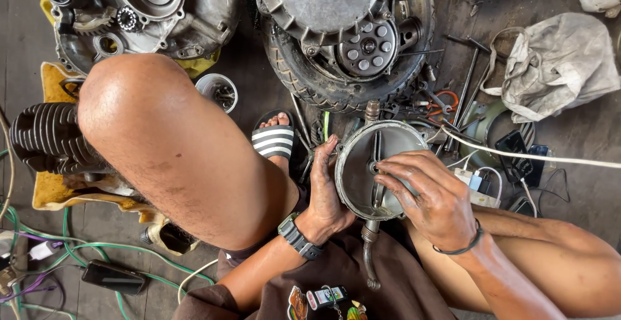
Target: Disassembling a motorcycle engine to remove the clutch assembly and other internal components
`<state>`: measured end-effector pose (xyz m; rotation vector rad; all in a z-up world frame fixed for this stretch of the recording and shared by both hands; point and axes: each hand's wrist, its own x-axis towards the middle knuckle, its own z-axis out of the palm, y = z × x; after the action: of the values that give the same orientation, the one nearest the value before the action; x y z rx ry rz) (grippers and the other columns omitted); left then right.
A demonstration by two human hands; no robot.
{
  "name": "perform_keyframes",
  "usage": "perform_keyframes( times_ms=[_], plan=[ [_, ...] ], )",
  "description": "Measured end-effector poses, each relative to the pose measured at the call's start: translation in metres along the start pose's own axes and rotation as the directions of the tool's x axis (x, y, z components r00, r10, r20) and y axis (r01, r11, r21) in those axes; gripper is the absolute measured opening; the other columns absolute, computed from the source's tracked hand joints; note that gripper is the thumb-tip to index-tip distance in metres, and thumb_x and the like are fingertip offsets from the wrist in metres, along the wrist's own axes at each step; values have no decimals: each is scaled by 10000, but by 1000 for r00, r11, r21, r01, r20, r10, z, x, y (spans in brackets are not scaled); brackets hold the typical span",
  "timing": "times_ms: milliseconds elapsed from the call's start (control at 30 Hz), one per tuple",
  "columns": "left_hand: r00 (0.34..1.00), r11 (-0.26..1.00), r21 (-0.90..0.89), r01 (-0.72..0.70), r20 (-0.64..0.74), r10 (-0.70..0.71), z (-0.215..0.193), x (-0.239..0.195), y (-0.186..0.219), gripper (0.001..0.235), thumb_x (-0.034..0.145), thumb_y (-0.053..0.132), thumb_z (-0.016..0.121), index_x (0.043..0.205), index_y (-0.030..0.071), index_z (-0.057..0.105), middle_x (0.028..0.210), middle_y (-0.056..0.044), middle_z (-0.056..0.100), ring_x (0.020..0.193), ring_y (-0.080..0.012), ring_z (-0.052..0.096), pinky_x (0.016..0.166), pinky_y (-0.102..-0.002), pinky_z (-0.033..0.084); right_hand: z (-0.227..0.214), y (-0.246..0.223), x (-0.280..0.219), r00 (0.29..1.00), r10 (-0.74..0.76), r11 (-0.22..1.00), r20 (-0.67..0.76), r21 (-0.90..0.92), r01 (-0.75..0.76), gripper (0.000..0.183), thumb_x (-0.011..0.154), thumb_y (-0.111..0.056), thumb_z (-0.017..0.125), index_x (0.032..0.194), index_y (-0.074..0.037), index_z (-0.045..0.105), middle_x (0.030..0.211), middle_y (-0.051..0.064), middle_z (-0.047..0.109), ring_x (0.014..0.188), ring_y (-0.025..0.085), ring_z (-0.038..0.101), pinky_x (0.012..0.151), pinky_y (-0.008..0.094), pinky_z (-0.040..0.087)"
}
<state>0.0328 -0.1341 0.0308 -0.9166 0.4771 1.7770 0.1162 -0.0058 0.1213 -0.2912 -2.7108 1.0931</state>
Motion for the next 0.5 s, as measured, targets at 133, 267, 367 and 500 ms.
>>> perform_keyframes(
  times_ms=[133, 267, 367, 500],
  plan=[
    [999, 1000, -19, 24, 41, -23, -5, 0, -3, 619, 836, 548, 646, 1168, 28, 688, 937, -239, 686, 743, -307, 654, 669, -438, 611, 3, -1, 3, 999, -36, 997, 11, -64, 36, 140, 874, -21, 762, 1014, -14, 756, 1029, 130, 753, 926, 300, 724, 797, 420, 602],
    [999, 1000, 24, -7, 34, 6, -2, -5, -6, 636, 828, 524, 660, 1193, 4, 684, 1010, -256, 695, 723, -297, 633, 675, -457, 599, 4, -3, 1, 1000, -8, 993, -3, -119, 8, 134, 879, -54, 773, 1009, -26, 758, 988, 117, 746, 896, 292, 712, 786, 421, 603],
    [999, 1000, 22, -17, 50, 16, -8, -2, -9, 639, 834, 519, 657, 1202, -4, 678, 1030, -263, 694, 715, -295, 632, 671, -465, 599, 3, -5, 1, 1000, 13, 990, 4, -142, -12, 137, 880, -69, 778, 1012, -37, 759, 969, 108, 741, 889, 283, 706, 785, 421, 601],
    [997, 999, 23, -39, 72, 37, -5, -2, -10, 631, 853, 506, 649, 1205, -18, 671, 1033, -273, 686, 701, -303, 631, 661, -477, 596, 2, -9, 2, 999, 32, 988, -1, -152, -32, 134, 882, -63, 774, 1009, -30, 747, 942, 122, 738, 886, 287, 706, 784, 423, 600]
  ],
)
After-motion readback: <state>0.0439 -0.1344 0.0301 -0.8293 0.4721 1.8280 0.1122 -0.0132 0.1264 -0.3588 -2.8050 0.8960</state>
